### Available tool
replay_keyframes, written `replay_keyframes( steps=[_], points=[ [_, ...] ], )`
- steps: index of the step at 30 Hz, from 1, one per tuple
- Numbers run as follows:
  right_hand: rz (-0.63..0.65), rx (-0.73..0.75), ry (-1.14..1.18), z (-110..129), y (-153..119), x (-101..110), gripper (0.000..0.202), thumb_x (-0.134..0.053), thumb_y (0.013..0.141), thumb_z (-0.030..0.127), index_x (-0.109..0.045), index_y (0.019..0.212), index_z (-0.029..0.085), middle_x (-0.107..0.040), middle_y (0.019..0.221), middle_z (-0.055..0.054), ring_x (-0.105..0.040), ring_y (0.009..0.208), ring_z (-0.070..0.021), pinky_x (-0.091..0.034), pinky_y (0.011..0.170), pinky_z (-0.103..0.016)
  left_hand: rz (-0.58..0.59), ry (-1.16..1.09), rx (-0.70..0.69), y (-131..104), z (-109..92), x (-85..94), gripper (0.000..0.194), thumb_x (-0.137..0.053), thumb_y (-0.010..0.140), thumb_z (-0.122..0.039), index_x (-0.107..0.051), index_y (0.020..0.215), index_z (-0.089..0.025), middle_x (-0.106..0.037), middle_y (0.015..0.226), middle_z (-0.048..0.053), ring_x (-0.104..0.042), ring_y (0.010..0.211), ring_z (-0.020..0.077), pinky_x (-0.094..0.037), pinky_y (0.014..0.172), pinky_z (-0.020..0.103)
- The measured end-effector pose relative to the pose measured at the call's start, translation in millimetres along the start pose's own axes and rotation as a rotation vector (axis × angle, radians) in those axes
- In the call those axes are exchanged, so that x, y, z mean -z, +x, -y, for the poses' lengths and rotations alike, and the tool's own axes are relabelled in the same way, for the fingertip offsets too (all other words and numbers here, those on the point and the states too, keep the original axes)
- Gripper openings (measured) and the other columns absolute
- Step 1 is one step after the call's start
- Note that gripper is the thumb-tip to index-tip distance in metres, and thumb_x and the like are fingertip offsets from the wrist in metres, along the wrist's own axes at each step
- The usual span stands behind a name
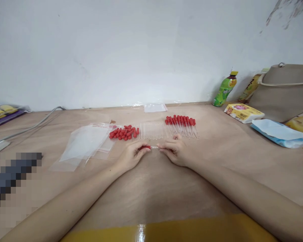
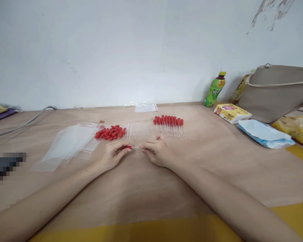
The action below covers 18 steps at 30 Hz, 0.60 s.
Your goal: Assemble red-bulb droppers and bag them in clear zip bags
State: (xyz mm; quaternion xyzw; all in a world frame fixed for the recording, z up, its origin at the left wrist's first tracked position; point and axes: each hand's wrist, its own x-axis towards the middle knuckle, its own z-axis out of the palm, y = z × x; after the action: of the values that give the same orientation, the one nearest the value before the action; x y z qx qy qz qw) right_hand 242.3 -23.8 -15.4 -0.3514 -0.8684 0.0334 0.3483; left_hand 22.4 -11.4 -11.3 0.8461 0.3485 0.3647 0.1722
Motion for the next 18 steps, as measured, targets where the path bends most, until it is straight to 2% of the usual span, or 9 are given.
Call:
replay_keyframes(
  steps=[5,10,14,18],
  points=[
    [0.059,-0.038,-0.045,-0.6,5.1,5.7,0.019,-0.047,0.086,0.024,-0.066,0.089,0.022,-0.068,0.077,-0.001,-0.056,0.065,-0.0111,-0.024,0.073,-0.031,0.049,0.053,-0.065,2.5,2.1,3.0,0.018,-0.049,0.087,-0.029,-0.063,0.085,-0.02,-0.066,0.079,0.002,-0.06,0.069,0.0137,-0.046,0.065,0.025],
    [0.05,0.015,-0.174,-1.0,5.9,2.8,0.021,-0.046,0.086,0.023,-0.067,0.09,0.024,-0.068,0.078,0.0,-0.054,0.064,-0.011,-0.021,0.071,-0.032,0.088,0.107,-0.102,1.7,1.9,3.1,0.019,-0.047,0.088,-0.03,-0.064,0.087,-0.019,-0.066,0.08,0.003,-0.06,0.071,0.0142,-0.046,0.065,0.025],
    [0.032,0.014,-0.21,1.7,4.6,-4.5,0.023,-0.043,0.086,0.022,-0.067,0.086,0.022,-0.067,0.074,-0.001,-0.052,0.063,-0.0116,-0.02,0.071,-0.032,0.075,0.154,-0.125,0.3,3.1,0.9,0.018,-0.048,0.087,-0.028,-0.063,0.089,-0.019,-0.065,0.08,0.003,-0.06,0.07,0.0139,-0.046,0.064,0.025],
    [0.066,-0.008,-0.197,5.5,5.4,-6.8,0.025,-0.042,0.087,0.023,-0.066,0.085,0.02,-0.065,0.067,-0.002,-0.052,0.061,-0.0121,-0.022,0.071,-0.032,0.069,0.199,-0.197,0.1,3.5,-0.5,0.017,-0.05,0.086,-0.027,-0.063,0.089,-0.017,-0.065,0.079,0.004,-0.06,0.069,0.0142,-0.047,0.063,0.025]
  ],
)
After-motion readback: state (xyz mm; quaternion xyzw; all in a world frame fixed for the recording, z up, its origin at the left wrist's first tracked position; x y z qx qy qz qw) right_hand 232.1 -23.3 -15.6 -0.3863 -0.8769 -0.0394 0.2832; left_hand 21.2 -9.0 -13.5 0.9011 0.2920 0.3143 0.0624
